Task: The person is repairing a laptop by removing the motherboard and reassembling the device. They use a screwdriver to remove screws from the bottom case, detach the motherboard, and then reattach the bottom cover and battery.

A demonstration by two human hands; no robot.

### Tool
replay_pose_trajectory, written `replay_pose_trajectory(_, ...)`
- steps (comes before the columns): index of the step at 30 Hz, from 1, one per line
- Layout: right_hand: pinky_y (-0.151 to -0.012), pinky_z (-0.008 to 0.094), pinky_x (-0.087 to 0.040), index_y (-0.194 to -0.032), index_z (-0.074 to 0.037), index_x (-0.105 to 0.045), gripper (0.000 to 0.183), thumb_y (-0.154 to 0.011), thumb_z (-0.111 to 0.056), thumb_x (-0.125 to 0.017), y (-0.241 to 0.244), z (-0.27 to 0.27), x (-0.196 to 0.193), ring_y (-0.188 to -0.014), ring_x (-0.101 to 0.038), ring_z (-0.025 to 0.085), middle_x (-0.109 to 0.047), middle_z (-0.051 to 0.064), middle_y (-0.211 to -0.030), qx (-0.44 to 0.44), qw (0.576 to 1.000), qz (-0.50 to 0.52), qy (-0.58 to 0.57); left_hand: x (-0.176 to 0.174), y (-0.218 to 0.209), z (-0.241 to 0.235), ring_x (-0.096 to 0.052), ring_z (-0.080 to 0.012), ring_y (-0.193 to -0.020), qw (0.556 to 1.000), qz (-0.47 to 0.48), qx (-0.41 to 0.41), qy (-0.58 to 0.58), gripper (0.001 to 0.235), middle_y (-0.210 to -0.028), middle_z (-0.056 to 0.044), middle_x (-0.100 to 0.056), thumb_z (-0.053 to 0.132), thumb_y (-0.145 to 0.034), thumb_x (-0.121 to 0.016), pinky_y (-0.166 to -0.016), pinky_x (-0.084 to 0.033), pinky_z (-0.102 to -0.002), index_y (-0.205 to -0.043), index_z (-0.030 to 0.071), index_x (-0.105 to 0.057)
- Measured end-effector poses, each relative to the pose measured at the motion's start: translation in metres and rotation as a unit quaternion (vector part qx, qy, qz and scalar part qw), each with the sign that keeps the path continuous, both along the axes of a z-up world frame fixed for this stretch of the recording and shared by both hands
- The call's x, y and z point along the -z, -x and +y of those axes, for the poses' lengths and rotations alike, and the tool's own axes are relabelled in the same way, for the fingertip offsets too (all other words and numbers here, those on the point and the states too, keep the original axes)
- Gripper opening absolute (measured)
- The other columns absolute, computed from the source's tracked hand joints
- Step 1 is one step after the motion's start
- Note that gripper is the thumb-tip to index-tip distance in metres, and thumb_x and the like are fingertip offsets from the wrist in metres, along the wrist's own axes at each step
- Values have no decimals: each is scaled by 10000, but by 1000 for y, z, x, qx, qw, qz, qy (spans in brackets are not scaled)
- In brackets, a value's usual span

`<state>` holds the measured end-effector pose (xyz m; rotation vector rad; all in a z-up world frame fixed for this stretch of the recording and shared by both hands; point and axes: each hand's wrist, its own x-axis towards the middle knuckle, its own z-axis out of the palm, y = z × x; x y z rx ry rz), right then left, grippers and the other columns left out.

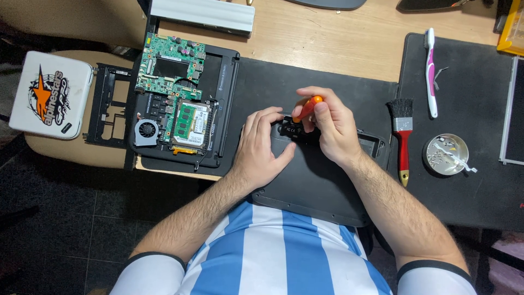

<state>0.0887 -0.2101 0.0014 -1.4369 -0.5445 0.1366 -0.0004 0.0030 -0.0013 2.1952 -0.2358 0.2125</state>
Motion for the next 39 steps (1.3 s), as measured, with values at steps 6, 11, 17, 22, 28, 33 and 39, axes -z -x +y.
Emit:
replay_pose_trajectory(6, -644, 259, -540, -1462, -108, -515, 434, -1344, -504, -384, -1, -12, -4, -657, -760, 217, -850, 265, -1030, 66, 996, 58, -34, 1, 0, 1, -572, -405, -1568, 1000, 9, 4, 5, 602, -1636, -153, -604, 268, -1054, -888, -1301, -457, -601, -1535, 94, -569)
replay_pose_trajectory(11, -659, 261, -651, -1470, -209, -428, 448, -1311, -625, -375, 13, -54, -16, -691, -838, 298, -828, 307, -1014, 138, 980, 114, -89, 0, 0, 1, -572, -415, -1561, 1000, 12, 8, 13, 600, -1633, -163, -609, 259, -1056, -888, -1295, -447, -610, -1538, 87, -575)
replay_pose_trajectory(17, -1003, 405, -781, -1456, -108, -539, 276, -1257, -211, -702, 60, -130, -28, -1031, -901, 387, -806, 314, -1315, 247, 963, 90, -62, -2, 0, -3, -604, -412, -1536, 1000, -14, 0, -15, 604, -1646, -164, -663, 269, -1024, -888, -1261, -474, -584, -1518, 68, -606)
replay_pose_trajectory(22, -1058, 367, -749, -1424, 25, -707, 91, -1337, 51, -719, 88, -213, -11, -1127, -892, 371, -773, 255, -1375, 382, 917, 14, 112, -5, 1, -8, -625, -387, -1515, 1000, -9, -19, -19, 591, -1650, -151, -692, 286, -1014, -857, -1272, -506, -549, -1506, 68, -613)
replay_pose_trajectory(28, -992, 443, -757, -1474, 35, -515, 128, -1478, 41, -643, 94, -278, 16, -1123, -876, 432, -781, 354, -1333, 417, 886, -51, 198, -5, 1, -8, -631, -379, -1499, 999, -13, -30, -21, 577, -1641, -138, -696, 274, -1016, -852, -1278, -503, -534, -1498, 75, -606)
replay_pose_trajectory(33, -908, 448, -750, -1484, 47, -429, 91, -1495, 58, -519, 92, -287, 9, -1015, -891, 432, -814, 405, -1196, 431, 847, -88, 298, -5, 1, -9, -629, -373, -1507, 999, -8, -32, -16, 584, -1645, -131, -698, 267, -1008, -854, -1290, -504, -530, -1501, 77, -605)
replay_pose_trajectory(39, -868, 440, -672, -1544, 4, -370, 111, -1538, -55, -464, 95, -276, 2, -979, -845, 433, -789, 397, -1167, 411, 857, -100, 294, -3, 1, -9, -568, -435, -1553, 998, -42, -31, -42, 656, -1661, -188, -672, 275, -1025, -868, -1357, -483, -570, -1551, 10, -580)
